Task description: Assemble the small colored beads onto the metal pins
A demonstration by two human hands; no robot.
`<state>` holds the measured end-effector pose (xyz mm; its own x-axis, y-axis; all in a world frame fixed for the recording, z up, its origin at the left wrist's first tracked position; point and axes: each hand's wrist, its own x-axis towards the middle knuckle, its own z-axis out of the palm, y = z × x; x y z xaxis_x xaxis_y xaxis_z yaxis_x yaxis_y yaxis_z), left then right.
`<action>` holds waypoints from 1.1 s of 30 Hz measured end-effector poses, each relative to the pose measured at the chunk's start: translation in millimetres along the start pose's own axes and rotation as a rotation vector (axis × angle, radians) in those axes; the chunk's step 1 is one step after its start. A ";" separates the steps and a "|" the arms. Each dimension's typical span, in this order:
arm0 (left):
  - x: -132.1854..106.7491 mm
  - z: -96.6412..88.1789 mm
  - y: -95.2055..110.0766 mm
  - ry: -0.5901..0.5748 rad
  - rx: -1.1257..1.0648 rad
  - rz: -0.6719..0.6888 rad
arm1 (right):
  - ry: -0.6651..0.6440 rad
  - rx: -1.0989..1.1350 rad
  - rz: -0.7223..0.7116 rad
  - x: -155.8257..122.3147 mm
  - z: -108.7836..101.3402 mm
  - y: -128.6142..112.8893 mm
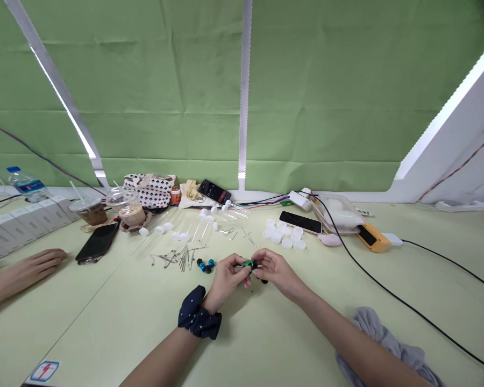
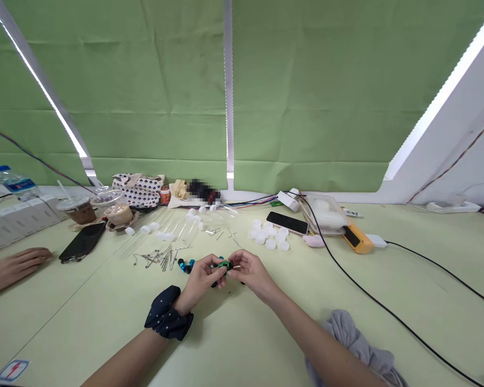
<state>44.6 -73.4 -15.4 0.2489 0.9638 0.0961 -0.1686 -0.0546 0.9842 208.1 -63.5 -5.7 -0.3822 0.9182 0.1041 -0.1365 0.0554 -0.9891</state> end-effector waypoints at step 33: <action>2.3 -7.9 3.8 0.037 -0.008 0.011 | -0.050 0.021 0.101 5.7 5.5 0.8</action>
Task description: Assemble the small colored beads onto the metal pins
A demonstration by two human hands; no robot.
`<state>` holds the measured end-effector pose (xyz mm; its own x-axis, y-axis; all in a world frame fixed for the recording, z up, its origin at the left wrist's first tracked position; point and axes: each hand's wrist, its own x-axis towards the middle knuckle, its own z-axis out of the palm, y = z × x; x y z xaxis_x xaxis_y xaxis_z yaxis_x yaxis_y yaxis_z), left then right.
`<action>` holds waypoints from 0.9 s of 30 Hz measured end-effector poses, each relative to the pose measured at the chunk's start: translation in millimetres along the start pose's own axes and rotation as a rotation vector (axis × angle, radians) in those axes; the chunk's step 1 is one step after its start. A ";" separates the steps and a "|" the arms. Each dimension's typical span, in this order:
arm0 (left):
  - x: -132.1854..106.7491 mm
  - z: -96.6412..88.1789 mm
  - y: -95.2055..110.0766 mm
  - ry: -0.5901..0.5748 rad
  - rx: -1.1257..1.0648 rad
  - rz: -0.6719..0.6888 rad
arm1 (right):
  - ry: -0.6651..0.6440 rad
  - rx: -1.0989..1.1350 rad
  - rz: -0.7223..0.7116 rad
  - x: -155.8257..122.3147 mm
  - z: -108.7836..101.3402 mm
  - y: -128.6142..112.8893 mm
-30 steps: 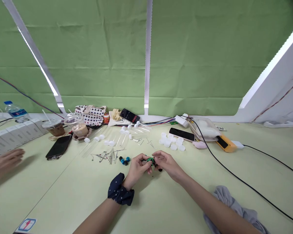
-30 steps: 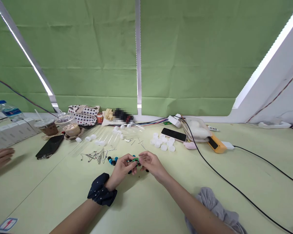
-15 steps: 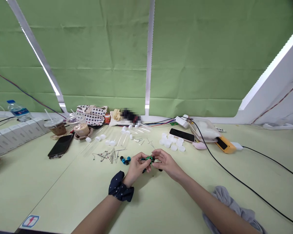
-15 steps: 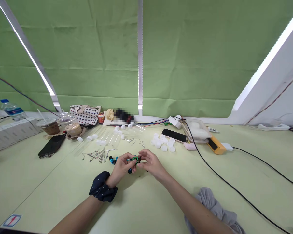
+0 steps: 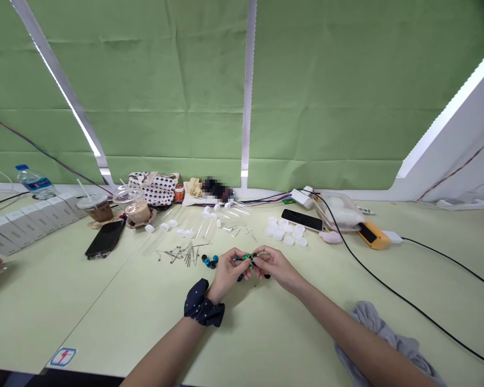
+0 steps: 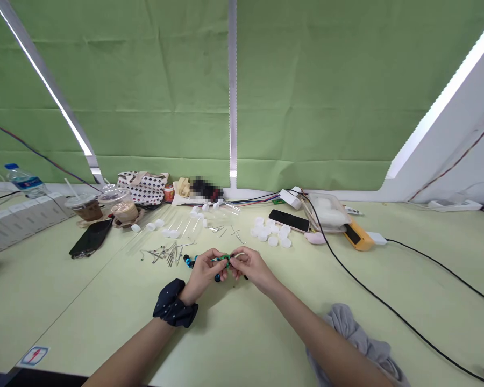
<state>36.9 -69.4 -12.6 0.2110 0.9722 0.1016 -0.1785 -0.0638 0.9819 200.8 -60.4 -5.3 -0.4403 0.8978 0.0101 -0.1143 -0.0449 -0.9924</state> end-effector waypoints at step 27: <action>0.6 -0.6 -3.7 0.003 0.048 0.022 | 0.042 0.016 0.049 1.7 -0.9 0.9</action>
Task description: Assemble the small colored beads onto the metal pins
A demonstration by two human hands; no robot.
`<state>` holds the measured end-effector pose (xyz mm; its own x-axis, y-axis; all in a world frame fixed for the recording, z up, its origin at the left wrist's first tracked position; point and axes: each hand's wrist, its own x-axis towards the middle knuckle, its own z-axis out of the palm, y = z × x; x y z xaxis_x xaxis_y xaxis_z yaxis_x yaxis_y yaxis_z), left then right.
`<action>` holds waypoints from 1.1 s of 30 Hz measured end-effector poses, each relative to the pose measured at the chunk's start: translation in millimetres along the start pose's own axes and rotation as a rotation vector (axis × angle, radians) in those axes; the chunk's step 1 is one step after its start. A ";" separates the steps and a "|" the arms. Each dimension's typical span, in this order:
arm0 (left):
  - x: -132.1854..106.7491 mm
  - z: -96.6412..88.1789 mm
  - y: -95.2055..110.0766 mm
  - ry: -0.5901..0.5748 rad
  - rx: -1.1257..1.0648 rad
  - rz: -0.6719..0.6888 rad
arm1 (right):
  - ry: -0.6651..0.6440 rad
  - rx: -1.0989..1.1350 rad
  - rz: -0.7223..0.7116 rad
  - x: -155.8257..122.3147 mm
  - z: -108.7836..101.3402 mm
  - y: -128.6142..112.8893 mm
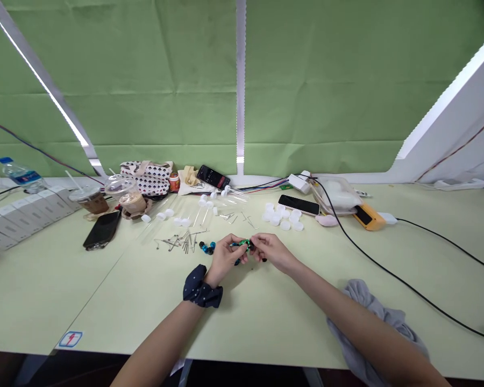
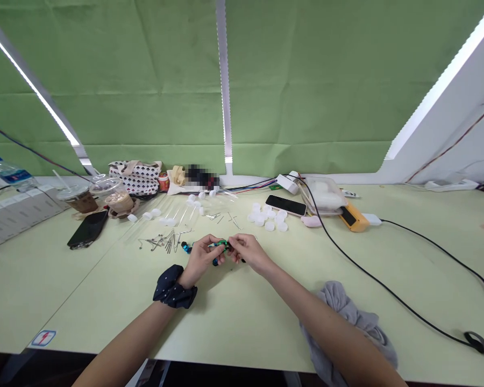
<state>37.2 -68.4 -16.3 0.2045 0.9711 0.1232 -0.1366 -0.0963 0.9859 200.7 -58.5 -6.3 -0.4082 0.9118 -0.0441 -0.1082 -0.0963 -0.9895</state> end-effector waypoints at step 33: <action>0.8 -0.2 -3.8 -0.007 -0.029 -0.003 | -0.038 0.074 0.024 -0.5 2.1 -1.1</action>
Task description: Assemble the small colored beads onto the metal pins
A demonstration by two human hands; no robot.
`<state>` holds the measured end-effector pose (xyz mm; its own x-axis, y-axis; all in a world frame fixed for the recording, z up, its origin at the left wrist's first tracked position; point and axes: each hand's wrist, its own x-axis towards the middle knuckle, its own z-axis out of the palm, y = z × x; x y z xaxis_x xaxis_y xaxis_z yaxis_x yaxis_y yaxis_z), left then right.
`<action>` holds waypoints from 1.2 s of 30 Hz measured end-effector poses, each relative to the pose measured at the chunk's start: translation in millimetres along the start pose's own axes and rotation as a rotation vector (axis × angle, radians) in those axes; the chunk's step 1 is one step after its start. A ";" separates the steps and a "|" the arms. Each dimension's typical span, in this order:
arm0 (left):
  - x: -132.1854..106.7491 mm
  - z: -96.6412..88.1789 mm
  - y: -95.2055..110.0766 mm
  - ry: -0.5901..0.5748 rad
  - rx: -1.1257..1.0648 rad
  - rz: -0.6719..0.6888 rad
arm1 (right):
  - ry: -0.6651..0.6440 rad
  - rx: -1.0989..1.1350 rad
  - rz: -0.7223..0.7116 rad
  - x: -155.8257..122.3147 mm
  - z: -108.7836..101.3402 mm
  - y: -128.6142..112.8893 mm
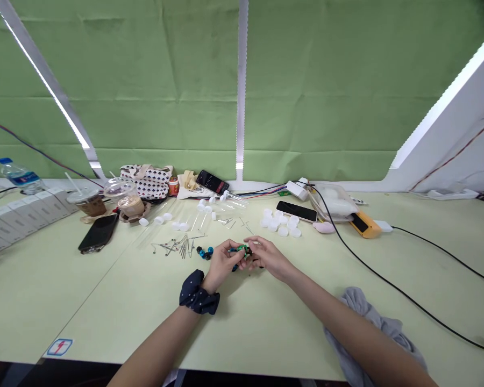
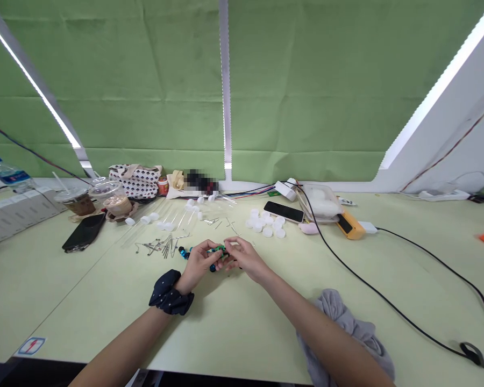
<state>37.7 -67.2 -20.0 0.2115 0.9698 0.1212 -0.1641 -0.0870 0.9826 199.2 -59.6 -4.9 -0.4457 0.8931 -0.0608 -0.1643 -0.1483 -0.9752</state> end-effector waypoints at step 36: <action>-0.3 2.7 6.2 0.034 -0.019 -0.048 | 0.039 0.069 0.033 1.8 3.0 1.2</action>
<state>39.2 -68.6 -13.5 0.1867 0.9800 0.0683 -0.1724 -0.0358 0.9844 195.6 -59.5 -5.5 -0.4177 0.9028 -0.1021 -0.2108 -0.2056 -0.9557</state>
